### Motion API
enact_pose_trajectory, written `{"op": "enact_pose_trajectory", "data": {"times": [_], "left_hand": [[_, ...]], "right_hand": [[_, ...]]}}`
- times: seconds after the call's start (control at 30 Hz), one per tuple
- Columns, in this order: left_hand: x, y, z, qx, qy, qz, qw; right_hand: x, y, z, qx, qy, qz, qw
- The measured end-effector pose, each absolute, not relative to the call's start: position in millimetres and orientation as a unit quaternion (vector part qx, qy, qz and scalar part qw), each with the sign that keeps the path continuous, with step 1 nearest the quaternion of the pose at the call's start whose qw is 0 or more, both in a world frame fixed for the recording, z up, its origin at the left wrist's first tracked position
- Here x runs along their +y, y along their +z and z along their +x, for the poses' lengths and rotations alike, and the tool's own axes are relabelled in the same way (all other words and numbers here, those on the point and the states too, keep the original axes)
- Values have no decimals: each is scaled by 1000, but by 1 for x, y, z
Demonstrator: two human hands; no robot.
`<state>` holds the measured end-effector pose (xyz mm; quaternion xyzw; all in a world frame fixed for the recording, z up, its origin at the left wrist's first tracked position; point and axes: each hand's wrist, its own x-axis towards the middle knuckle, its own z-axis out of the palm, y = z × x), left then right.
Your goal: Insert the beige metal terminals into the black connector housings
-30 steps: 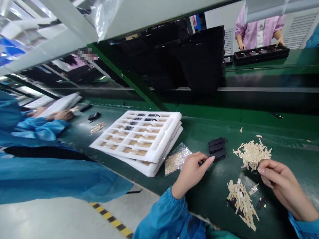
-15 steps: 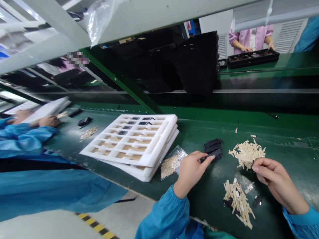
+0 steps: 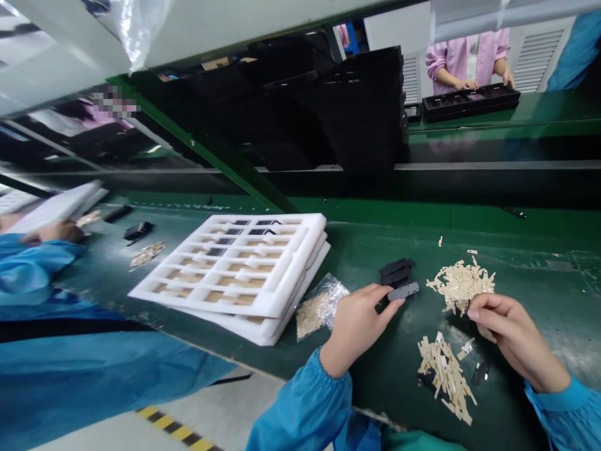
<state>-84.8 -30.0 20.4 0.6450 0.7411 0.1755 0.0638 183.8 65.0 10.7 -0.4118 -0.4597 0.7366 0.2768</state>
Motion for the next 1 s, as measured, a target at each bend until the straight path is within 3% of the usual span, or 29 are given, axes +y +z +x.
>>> {"op": "enact_pose_trajectory", "data": {"times": [0.17,0.4,0.67,0.83,0.9,1.0], "left_hand": [[-29,27,-80,734,156,653,101],[-27,24,-77,742,186,641,61],[-23,30,-77,758,148,624,120],[-24,33,-77,781,203,572,146],[-25,38,-74,771,268,547,187],[-20,43,-63,669,387,511,376]], "right_hand": [[66,11,184,-463,735,-410,277],[65,12,184,-464,734,-414,272],[64,13,185,-475,724,-420,272],[64,13,184,-474,726,-416,272],[63,14,182,-471,724,-419,281],[60,18,176,-471,709,-429,301]]}}
